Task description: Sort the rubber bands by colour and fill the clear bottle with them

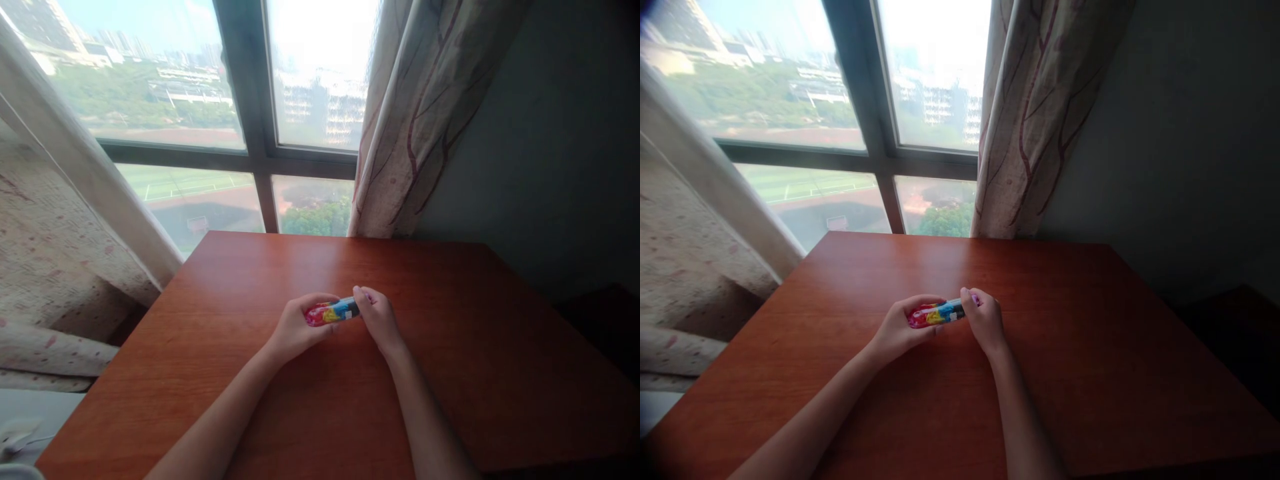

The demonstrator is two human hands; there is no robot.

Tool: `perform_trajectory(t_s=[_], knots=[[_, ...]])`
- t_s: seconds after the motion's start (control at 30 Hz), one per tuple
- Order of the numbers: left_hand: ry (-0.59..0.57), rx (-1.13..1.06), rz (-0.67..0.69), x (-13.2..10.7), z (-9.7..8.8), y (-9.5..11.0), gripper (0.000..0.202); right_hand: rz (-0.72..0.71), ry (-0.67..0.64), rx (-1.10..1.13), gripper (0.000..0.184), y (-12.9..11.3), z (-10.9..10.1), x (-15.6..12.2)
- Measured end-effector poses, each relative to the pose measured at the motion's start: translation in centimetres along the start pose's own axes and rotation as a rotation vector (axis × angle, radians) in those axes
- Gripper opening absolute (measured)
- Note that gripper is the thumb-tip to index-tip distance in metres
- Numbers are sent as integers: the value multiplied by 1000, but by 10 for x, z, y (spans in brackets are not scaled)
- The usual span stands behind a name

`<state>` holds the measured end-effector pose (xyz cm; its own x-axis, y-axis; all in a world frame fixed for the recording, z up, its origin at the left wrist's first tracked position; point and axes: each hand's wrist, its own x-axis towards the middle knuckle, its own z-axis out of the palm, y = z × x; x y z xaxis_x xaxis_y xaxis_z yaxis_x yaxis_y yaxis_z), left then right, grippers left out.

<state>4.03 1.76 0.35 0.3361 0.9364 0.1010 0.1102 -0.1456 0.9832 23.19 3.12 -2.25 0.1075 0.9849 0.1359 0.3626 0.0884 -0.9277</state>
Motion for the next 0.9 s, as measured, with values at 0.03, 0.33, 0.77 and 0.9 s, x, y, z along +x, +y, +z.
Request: perform_trajectory(t_s=[0.03,0.33,0.77,0.9], knots=[[-5,-46,-40,0,-1,0,41,-9,7,11,46,-1,0,0],[-24,-361,-315,1,1,3,46,-112,-33,89,37,-11,-4,-3],[163,-185,-125,4,-5,0,45,68,-23,267,37,-6,-6,0],[204,-216,-175,6,-8,-3,49,-39,-122,259,26,-14,-6,-1]])
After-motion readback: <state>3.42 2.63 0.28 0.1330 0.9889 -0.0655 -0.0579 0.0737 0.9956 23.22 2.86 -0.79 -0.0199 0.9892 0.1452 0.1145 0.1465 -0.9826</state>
